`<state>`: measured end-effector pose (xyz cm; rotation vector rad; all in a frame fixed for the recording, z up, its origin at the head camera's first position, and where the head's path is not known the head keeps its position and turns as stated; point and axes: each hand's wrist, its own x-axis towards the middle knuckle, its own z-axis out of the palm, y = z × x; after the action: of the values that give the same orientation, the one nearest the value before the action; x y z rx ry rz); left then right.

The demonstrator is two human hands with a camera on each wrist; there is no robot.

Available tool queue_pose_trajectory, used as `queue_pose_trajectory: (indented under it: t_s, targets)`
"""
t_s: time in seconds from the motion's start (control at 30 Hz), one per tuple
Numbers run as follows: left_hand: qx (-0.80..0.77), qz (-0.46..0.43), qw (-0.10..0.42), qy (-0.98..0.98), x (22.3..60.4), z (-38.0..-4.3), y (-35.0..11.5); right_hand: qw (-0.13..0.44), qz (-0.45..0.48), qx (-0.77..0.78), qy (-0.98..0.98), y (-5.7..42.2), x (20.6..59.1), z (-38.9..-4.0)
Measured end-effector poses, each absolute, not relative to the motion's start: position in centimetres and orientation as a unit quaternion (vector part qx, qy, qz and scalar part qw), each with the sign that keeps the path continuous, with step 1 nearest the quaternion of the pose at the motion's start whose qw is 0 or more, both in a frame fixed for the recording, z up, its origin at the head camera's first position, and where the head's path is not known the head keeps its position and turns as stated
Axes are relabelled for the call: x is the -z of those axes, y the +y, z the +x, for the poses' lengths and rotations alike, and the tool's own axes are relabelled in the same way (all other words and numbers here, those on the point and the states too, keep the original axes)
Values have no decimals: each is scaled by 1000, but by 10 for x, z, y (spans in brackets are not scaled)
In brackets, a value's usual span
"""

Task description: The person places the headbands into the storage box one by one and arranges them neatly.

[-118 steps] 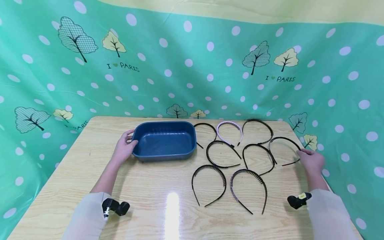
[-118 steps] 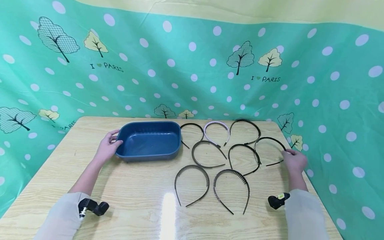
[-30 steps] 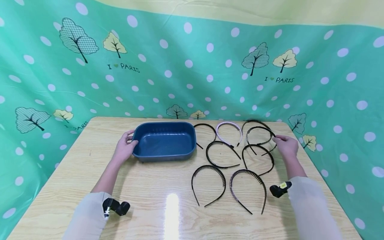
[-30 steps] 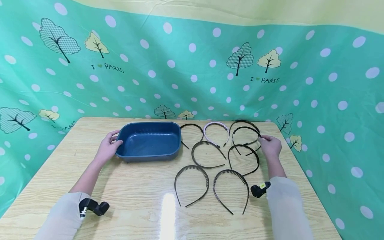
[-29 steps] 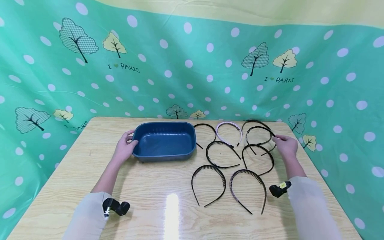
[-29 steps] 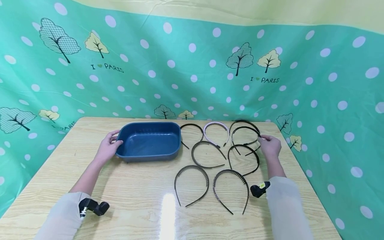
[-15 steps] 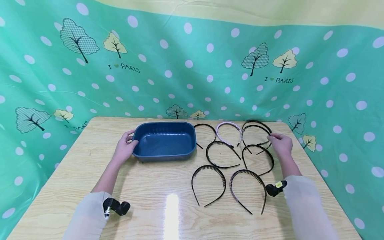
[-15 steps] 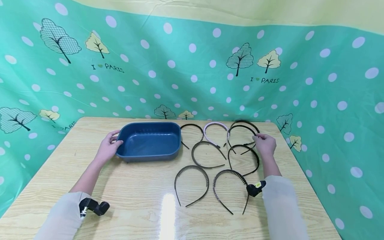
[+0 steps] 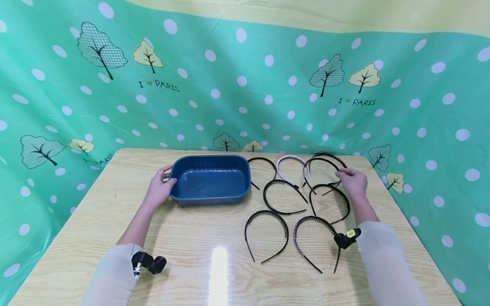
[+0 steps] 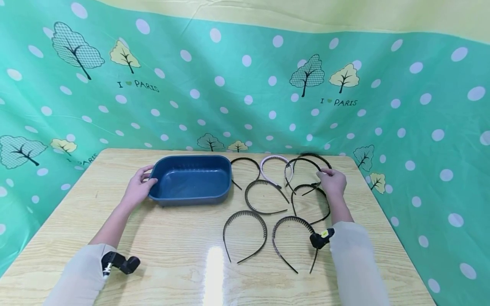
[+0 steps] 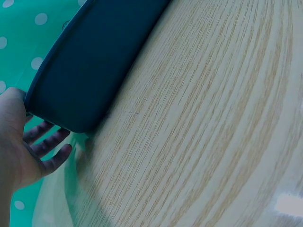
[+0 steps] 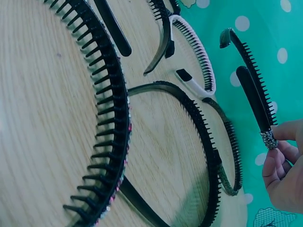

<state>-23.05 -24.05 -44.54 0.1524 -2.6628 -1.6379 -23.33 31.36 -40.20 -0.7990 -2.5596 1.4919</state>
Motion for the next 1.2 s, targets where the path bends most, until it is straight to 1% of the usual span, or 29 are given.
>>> queue_pose_trajectory:
  t_s: [0.2,0.4,0.9,1.2]
  targets:
    - [523,49,6,-851,444,-230,-241,33,-253,-483,-837,309,402,-236]
    - [523,46,8,-851,444,-230,-241,47,-250,-487,-835,304,403,-239]
    - [523,48,7,-851,444,-230,-241,60,-247,-501,-827,294,405,-245]
    - [522,49,6,-851,444,-229,-240,52,-233,-495,-835,284,402,-245]
